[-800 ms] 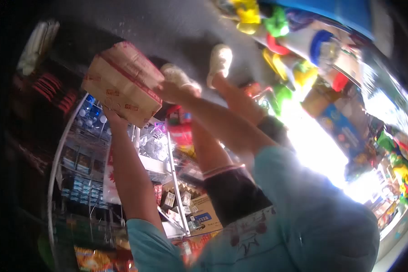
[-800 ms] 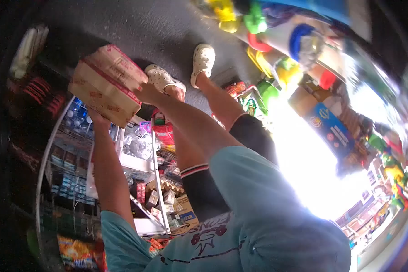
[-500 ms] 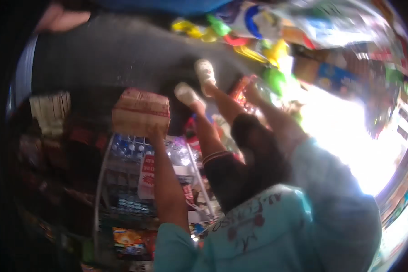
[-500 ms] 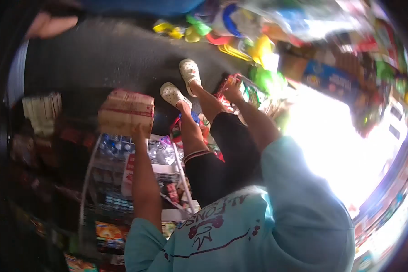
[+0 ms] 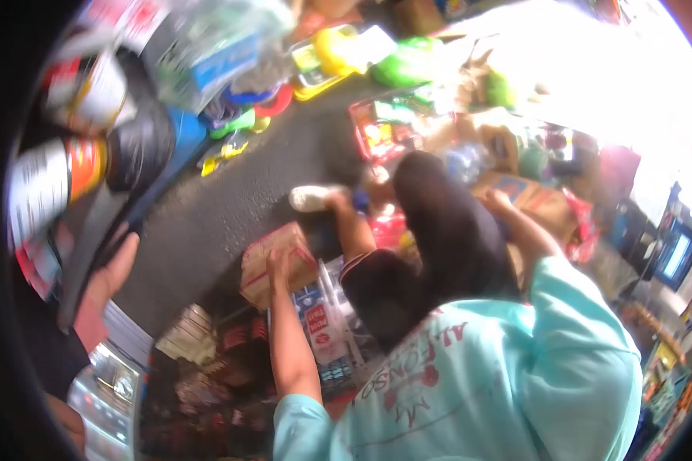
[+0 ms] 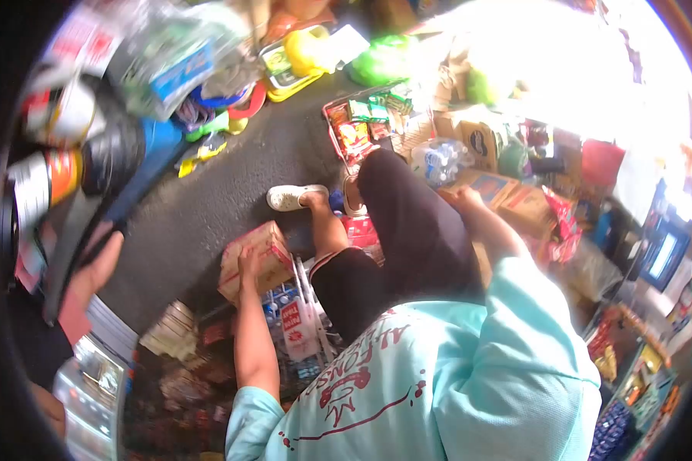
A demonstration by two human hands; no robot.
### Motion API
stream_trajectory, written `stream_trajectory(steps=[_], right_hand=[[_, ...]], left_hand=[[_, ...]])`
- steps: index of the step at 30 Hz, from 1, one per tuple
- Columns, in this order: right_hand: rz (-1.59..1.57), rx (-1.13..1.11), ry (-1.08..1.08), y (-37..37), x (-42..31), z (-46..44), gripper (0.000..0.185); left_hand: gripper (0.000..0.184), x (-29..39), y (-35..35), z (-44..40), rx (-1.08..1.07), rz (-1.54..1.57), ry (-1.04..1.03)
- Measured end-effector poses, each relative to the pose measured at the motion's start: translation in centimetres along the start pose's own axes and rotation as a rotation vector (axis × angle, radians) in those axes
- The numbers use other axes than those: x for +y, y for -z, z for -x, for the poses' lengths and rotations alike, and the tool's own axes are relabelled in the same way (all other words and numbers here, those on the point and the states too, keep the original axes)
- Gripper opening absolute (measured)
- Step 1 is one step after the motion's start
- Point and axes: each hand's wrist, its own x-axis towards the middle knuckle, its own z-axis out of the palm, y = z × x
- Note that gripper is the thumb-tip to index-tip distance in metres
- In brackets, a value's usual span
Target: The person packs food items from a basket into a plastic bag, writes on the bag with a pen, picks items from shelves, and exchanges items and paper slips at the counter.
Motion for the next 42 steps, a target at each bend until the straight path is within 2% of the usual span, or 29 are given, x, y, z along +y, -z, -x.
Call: stream_trajectory(steps=[3,8,10,13,14,16,19,21,22,24,25,27,28,29,31,33,35,36,37,39,40,42], right_hand=[[-0.324,-0.098,-0.153,-5.1,2.8,6.3,0.037],[-0.723,-0.029,-0.278,-10.3,9.1,13.1,0.036],[-0.805,-0.006,-0.333,-10.8,11.6,14.2,0.035],[-0.714,-0.225,-0.528,-8.1,13.5,12.8,0.038],[-0.741,-0.146,-0.521,-7.4,14.0,11.5,0.036],[-0.792,0.01,-0.503,-6.1,14.7,7.9,0.034],[-0.74,0.249,-0.323,-2.9,14.3,-0.5,0.036],[-0.822,0.144,-0.367,-1.1,13.7,-8.2,0.039],[-0.761,0.152,-0.305,-0.4,13.6,-12.1,0.039],[-0.652,0.16,-0.189,1.5,12.2,-19.1,0.04],[-0.745,0.166,-0.163,2.7,11.4,-22.2,0.041],[-0.679,0.321,-0.047,3.3,10.1,-28.6,0.039],[-0.722,0.282,-0.027,5.2,9.2,-30.8,0.038],[-0.725,0.336,-0.032,6.1,8.4,-33.1,0.036],[-0.737,0.257,-0.052,6.1,7.7,-39.3,0.036],[-0.6,0.365,-0.091,5.3,6.9,-44.5,0.037],[-0.721,0.223,-0.103,5.4,6.9,-48.0,0.043],[-0.799,0.062,-0.104,6.0,7.0,-48.9,0.043],[-0.872,-0.103,-0.107,6.0,6.9,-49.4,0.044],[-0.838,-0.016,-0.061,1.5,6.7,-51.6,0.046],[-0.819,0.033,-0.032,0.2,6.5,-52.4,0.048],[-0.991,-0.029,-0.106,2.2,5.3,-49.8,0.043]], left_hand=[[0.042,2.6,1.4,0.4,-0.027,-0.472,0.103],[0.045,9.3,-1.0,-1.5,-0.017,-0.701,0.129],[0.044,12.2,-4.5,-2.4,-0.015,-0.786,0.112],[0.039,15.3,-11.3,-3.4,0.004,-0.797,0.006],[0.036,16.5,-14.6,-2.6,-0.007,-0.787,0.01],[0.034,16.5,-19.7,-2.7,-0.038,-0.758,0.003],[0.033,14.3,-27.0,-3.0,-0.05,-0.727,0.054],[0.034,11.9,-30.9,-3.1,-0.075,-0.679,0.058],[0.027,10.8,-33.0,-3.1,-0.064,-0.764,0.119],[0.035,7.2,-36.1,-4.5,-0.095,-0.864,-0.066],[0.039,5.9,-38.1,-5.4,-0.101,-0.883,-0.129],[0.042,6.4,-43.5,-5.9,-0.059,-0.926,-0.148],[0.047,6.4,-45.4,-6.9,-0.023,-0.918,-0.123],[0.052,6.3,-47.0,-8.4,0.015,-0.907,-0.102],[0.07,6.1,-48.3,-12.8,0.147,-0.924,-0.111],[0.088,5.6,-48.2,-17.7,0.353,-0.768,-0.116],[0.096,7.3,-49.1,-20.5,0.41,-0.555,0.013],[0.094,6.9,-48.2,-22.9,0.395,-0.559,0.02],[0.074,5.3,-45.3,-26.3,0.273,-0.414,0.155],[0.048,7.7,-46.9,-26.4,0.022,-0.386,0.324],[0.029,7.9,-47.1,-26.4,0.011,-0.393,0.293],[0.027,8.5,-46.5,-26.2,-0.053,-0.389,0.294]])
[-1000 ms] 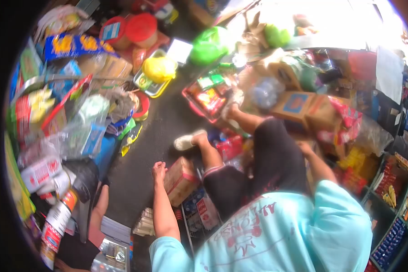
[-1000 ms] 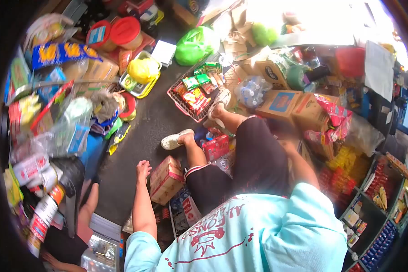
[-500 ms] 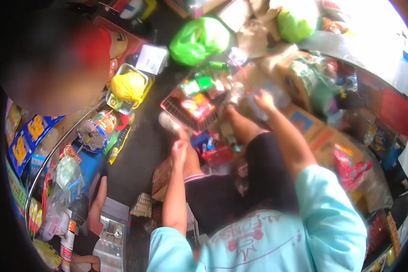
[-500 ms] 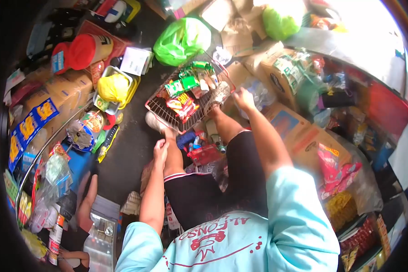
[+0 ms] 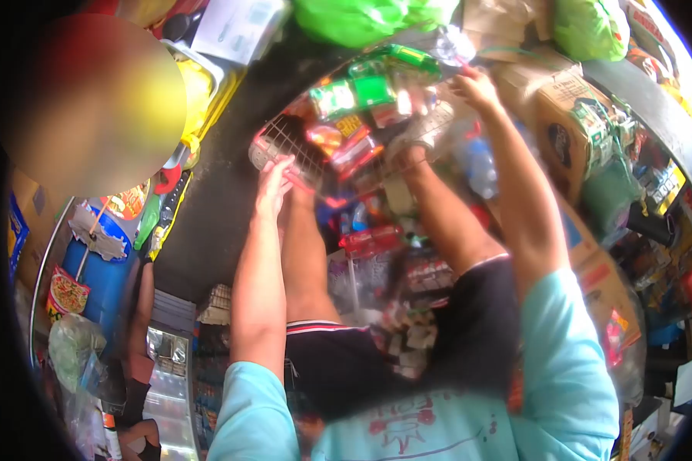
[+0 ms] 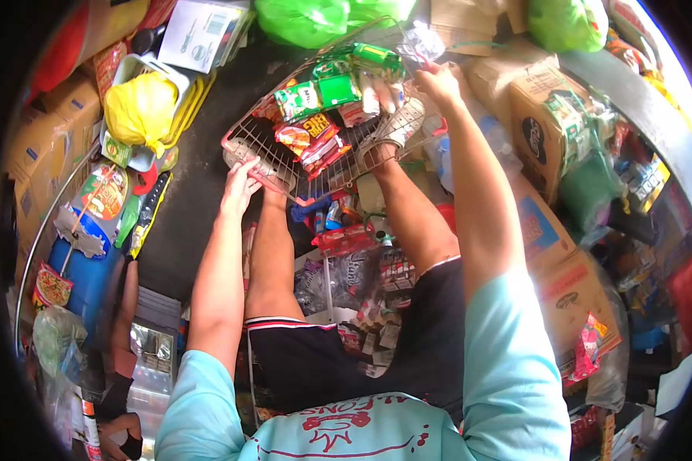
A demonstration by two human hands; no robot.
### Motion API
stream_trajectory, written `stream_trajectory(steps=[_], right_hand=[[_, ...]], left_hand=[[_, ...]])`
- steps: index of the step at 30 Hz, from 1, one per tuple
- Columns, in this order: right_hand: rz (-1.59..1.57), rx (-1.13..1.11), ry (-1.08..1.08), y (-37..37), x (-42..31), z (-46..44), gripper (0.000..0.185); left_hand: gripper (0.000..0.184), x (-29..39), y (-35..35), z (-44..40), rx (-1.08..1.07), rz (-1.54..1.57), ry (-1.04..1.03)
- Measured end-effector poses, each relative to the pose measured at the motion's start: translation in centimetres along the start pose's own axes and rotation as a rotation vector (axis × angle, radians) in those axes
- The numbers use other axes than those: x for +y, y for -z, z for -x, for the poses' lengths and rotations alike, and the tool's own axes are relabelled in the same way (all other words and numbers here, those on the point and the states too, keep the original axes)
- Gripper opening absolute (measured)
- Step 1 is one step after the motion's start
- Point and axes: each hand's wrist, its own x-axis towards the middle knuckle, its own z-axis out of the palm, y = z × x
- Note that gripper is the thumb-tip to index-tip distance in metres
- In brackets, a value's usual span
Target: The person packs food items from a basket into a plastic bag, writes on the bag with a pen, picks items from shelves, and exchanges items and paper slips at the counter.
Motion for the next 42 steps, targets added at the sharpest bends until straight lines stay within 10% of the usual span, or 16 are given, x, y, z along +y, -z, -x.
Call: stream_trajectory(steps=[7,14,19,23,29,34,39,42], right_hand=[[-0.34,-0.043,-0.217,-3.3,-1.0,6.1,0.025],[-0.494,-0.076,-0.159,-10.5,-5.1,9.0,0.006],[-0.212,-0.145,-0.27,-7.4,-5.0,7.6,0.043],[0.207,0.273,0.135,-3.8,-5.0,6.6,0.049],[0.749,0.685,0.77,-1.2,-13.2,0.3,0.044],[0.98,0.47,0.955,-2.6,-14.8,-9.0,0.036],[0.887,0.307,0.889,-1.9,-16.3,-10.7,0.03],[0.275,0.03,0.758,1.5,-17.0,-8.7,0.04]], left_hand=[[0.014,4.9,5.1,0.0,0.137,-0.124,-0.308],[0.063,7.4,11.7,1.5,0.122,-0.269,-0.101],[0.084,4.2,11.2,-0.5,0.443,-0.308,-0.4],[0.066,7.0,1.5,7.4,0.894,-0.937,-0.64],[0.068,14.6,-16.6,12.1,0.611,-0.588,-1.109],[0.091,20.2,-30.5,8.5,0.827,-0.339,-0.778],[0.052,22.6,-34.6,2.3,1.146,-0.304,-0.496],[0.034,25.3,-31.5,4.5,0.818,0.233,-0.691]])
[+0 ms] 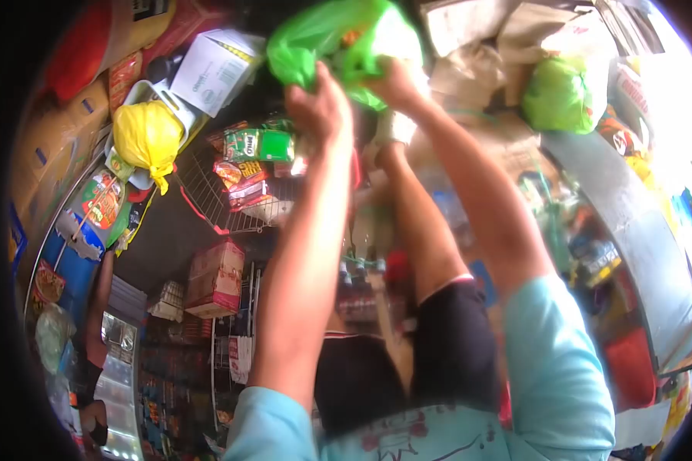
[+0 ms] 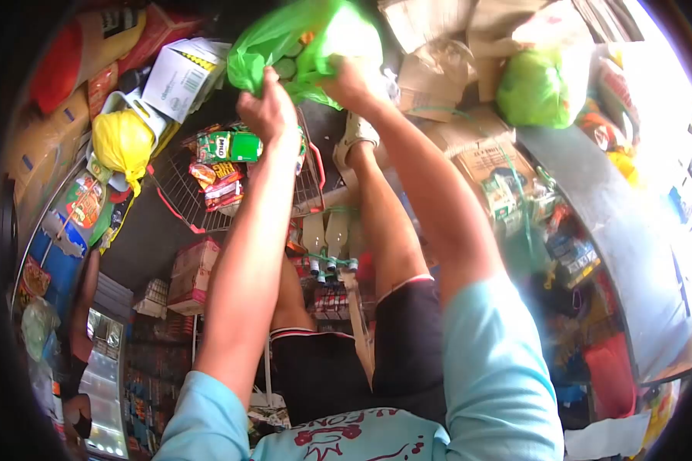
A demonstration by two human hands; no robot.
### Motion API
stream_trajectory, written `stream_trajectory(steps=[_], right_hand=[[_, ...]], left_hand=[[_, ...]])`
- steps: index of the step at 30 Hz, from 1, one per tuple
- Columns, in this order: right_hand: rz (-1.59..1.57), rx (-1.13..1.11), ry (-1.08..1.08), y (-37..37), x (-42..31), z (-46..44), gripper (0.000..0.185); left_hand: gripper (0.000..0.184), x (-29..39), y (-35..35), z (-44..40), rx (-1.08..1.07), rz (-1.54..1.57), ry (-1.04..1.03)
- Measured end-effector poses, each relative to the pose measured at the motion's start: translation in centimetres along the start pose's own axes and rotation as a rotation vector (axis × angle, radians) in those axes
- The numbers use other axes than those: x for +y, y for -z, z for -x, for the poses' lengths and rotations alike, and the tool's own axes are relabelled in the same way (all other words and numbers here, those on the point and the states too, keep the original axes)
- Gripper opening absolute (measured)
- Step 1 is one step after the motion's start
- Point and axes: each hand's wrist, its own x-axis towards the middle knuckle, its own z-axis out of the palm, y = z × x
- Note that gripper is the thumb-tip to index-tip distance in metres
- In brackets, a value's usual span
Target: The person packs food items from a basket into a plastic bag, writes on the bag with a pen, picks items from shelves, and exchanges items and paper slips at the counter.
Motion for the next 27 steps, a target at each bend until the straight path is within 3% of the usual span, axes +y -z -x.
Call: stream_trajectory(steps=[1,2,4,6,7,10,11,13,15,19,20,21,22,24,25,26,27], right_hand=[[0.01,-0.094,-0.154,6.8,-5.6,1.5,0.051],[-0.079,0.088,-0.237,7.9,-4.7,2.1,0.059],[-0.369,0.261,-0.385,11.2,-2.0,2.3,0.038],[-0.78,0.402,-0.384,13.4,0.1,3.1,0.035],[-0.831,0.407,-0.398,13.3,-0.9,4.1,0.037],[-0.781,0.46,-0.317,11.6,-2.3,4.8,0.037],[-0.747,0.499,-0.265,11.6,-3.8,4.8,0.037],[-0.742,0.526,-0.194,11.1,-6.5,4.9,0.042],[-0.762,0.544,-0.155,10.4,-6.2,4.4,0.04],[-0.423,0.592,-0.214,8.7,-7.4,5.9,0.041],[-0.047,0.635,-0.223,7.9,-7.5,6.8,0.048],[0.213,0.707,0.007,6.5,-7.7,8.2,0.055],[0.38,0.722,0.117,5.2,-9.6,10.0,0.056],[0.287,0.547,0.131,1.3,-12.4,13.4,0.048],[0.048,0.338,0.042,-1.2,-13.7,14.9,0.034],[-0.099,0.007,-0.228,-4.5,-14.0,16.0,0.02],[0.167,-0.258,-0.387,-6.2,-17.4,16.2,0.024]], left_hand=[[0.028,0.1,1.8,-0.8,-0.102,0.26,0.03],[0.02,-0.1,3.4,-2.3,-0.189,0.392,0.095],[0.021,0.6,6.9,-4.9,-0.254,0.402,0.274],[0.021,-0.9,9.4,-7.6,-0.386,0.436,0.344],[0.019,-0.9,10.2,-8.0,-0.467,0.449,0.305],[0.024,0.4,10.4,-8.1,-0.553,0.43,0.27],[0.035,-0.1,10.6,-9.1,-0.596,0.374,0.256],[0.026,1.3,10.8,-9.2,-0.574,0.529,0.315],[0.023,0.8,11.4,-9.4,-0.65,0.467,0.26],[0.026,0.7,13.1,-8.1,-0.857,0.171,0.16],[0.025,0.7,13.5,-7.8,-0.889,0.206,0.163],[0.025,0.2,13.9,-7.7,-0.92,0.241,0.164],[0.036,-0.8,14.4,-7.6,-0.882,0.232,0.121],[0.059,-2.9,15.8,-6.5,-0.75,0.321,0.114],[0.054,-4.5,16.5,-5.8,-0.632,0.281,0.144],[0.051,-6.5,17.7,-5.1,-0.612,0.253,0.19],[0.049,-9.0,19.1,-4.6,-0.593,0.224,0.234]])
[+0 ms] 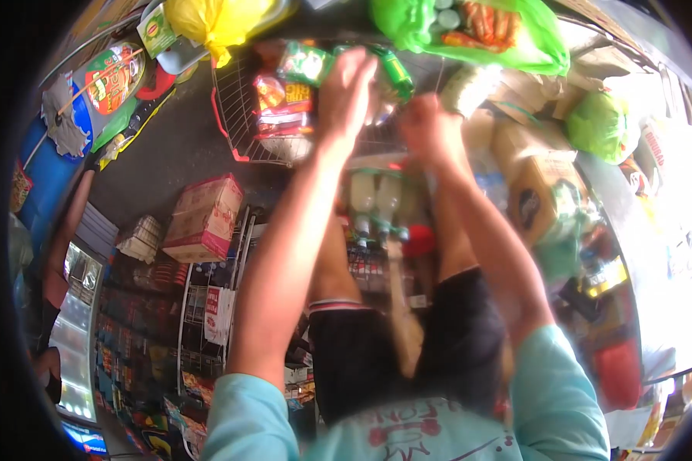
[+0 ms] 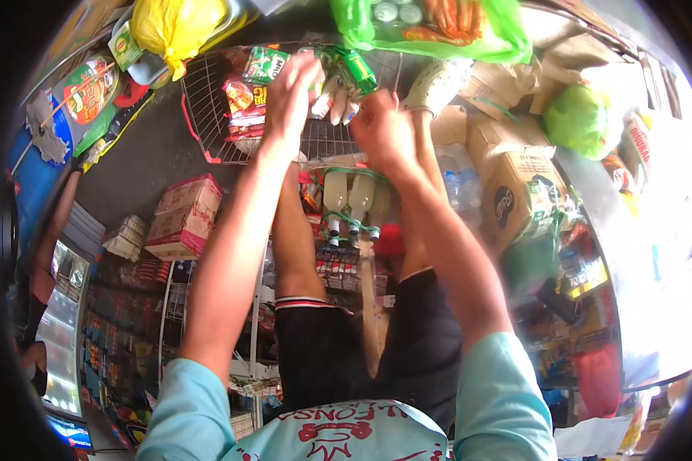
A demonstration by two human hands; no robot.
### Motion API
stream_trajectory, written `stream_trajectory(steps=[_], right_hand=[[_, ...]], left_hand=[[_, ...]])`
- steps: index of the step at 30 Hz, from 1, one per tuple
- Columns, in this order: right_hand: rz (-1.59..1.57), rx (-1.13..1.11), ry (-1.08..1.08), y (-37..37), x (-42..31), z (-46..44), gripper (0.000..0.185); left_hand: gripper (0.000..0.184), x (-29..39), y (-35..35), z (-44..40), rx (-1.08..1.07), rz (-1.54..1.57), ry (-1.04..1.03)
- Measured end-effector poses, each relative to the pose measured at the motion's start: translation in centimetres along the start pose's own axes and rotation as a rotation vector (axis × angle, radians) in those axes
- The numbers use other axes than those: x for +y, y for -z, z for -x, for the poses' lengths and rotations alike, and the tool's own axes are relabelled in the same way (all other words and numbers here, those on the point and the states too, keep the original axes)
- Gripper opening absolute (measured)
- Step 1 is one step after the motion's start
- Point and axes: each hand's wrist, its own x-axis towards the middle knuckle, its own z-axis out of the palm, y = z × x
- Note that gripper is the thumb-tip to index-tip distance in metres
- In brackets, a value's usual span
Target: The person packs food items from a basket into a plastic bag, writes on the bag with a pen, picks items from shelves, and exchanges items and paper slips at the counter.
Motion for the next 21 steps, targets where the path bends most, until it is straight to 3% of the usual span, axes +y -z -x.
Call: stream_trajectory(steps=[2,4,5,6,7,8,10,14,16,21], right_hand=[[0.038,-0.38,0.035,-9.4,4.6,-2.3,0.039],[0.047,-0.319,-0.179,-16.6,7.3,-6.0,0.052],[0.05,-0.289,-0.288,-19.3,8.0,-7.1,0.059],[-0.008,-0.115,-0.371,-21.0,7.8,-7.6,0.061],[-0.065,0.06,-0.453,-22.3,7.3,-8.0,0.064],[-0.12,0.236,-0.539,-23.4,7.1,-8.3,0.066],[-0.254,0.169,-0.425,-25.1,7.8,-10.1,0.073],[-0.279,0.296,-0.561,-27.4,8.9,-11.9,0.067],[-0.354,0.334,-0.512,-26.9,8.4,-11.2,0.066],[-0.392,0.303,-0.611,-26.4,8.3,-9.4,0.062]], left_hand=[[0.042,-6.5,3.1,1.1,-0.01,-0.078,0.212],[0.038,-14.9,5.7,1.4,0.041,-0.108,0.277],[0.04,-17.7,6.7,1.1,0.05,-0.283,0.243],[0.041,-19.8,7.4,0.7,0.057,-0.459,0.207],[0.039,-20.3,7.6,0.3,0.068,-0.549,0.155],[0.04,-21.8,7.7,-0.9,0.104,-0.669,-0.038],[0.043,-24.6,7.4,-3.7,0.163,-0.887,-0.43],[0.07,-24.0,5.6,-7.7,0.058,-0.878,-0.107],[0.067,-23.4,5.5,-7.9,-0.01,-0.869,0.035],[0.069,-21.8,5.5,-6.6,0.016,-0.939,0.134]])
